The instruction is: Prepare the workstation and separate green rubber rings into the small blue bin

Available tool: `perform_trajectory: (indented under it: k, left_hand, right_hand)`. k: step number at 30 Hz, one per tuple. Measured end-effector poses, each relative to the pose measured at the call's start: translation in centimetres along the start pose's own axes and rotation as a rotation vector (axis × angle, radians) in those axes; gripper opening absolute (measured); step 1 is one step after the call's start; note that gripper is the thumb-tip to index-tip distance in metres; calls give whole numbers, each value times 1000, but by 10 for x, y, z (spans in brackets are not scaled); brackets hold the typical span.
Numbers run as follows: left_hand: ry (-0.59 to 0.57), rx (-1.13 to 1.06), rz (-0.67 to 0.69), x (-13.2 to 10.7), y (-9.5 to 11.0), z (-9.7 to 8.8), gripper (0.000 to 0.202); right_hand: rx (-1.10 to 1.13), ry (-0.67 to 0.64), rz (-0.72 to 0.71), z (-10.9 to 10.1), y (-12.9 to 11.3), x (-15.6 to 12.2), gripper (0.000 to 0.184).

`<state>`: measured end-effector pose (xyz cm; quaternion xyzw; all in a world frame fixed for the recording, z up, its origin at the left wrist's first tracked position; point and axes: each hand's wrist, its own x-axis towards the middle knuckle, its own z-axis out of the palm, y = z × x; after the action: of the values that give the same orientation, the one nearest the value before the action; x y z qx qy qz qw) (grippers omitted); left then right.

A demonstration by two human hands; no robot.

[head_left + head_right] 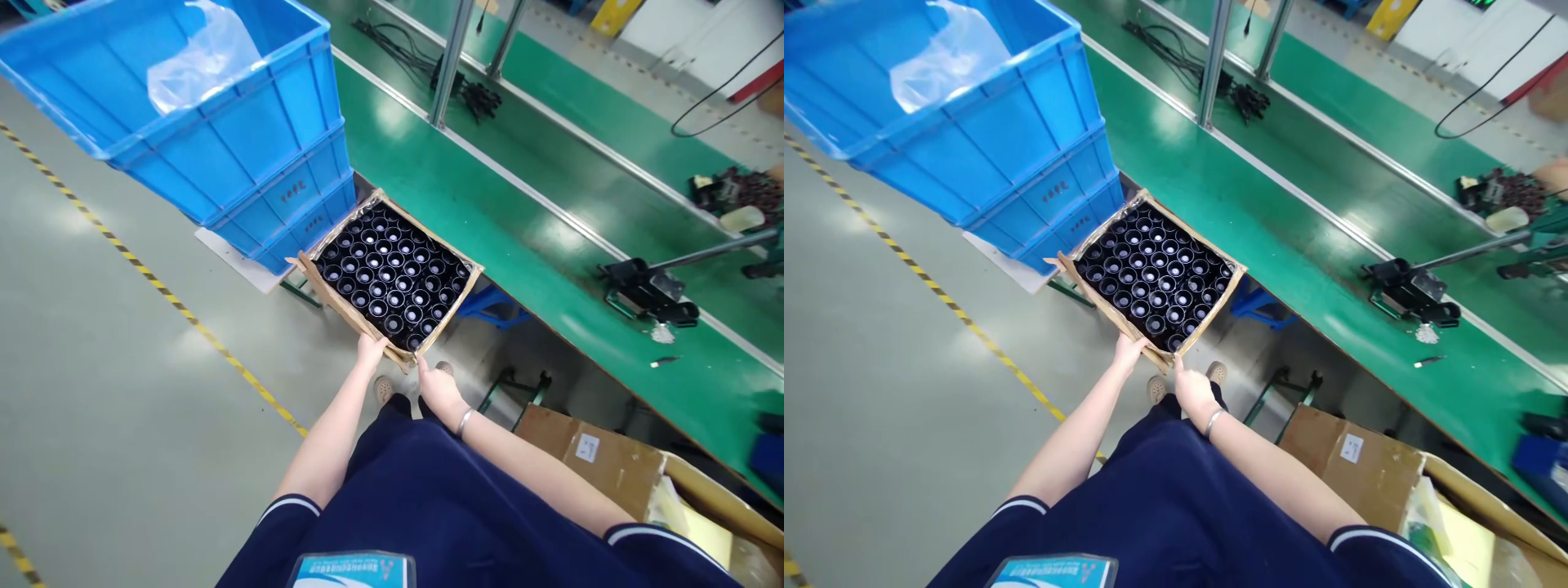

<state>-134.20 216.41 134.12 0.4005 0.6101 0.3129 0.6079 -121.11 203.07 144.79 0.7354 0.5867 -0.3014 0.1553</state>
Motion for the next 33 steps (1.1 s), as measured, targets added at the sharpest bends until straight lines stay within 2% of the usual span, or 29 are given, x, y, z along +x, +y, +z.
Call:
perform_trajectory:
  k: [3,7,12,14,21,25,33]
  left_hand:
    - [-43,-65,3,-3,-3,-6,59]
    - [-89,-138,-15,-6,-6,-14,52]
    - [-139,-208,-54,-9,-10,-24,52]
    - [-161,-229,-63,-10,-12,-28,53]
    - [-193,-252,-110,-13,-16,-37,57]
    - [-182,-253,-111,-14,-17,-36,56]
    - [-183,-186,-132,-21,-7,-42,60]
  right_hand:
    - [11,8,-10,8,-1,-11,66]
    - [25,22,-13,14,-5,-14,63]
    - [41,65,36,20,-16,-6,32]
    - [50,77,41,23,-20,-6,27]
    - [80,85,72,32,-19,-5,21]
    - [101,71,59,40,-13,-5,25]
    - [257,82,77,43,-2,-30,26]
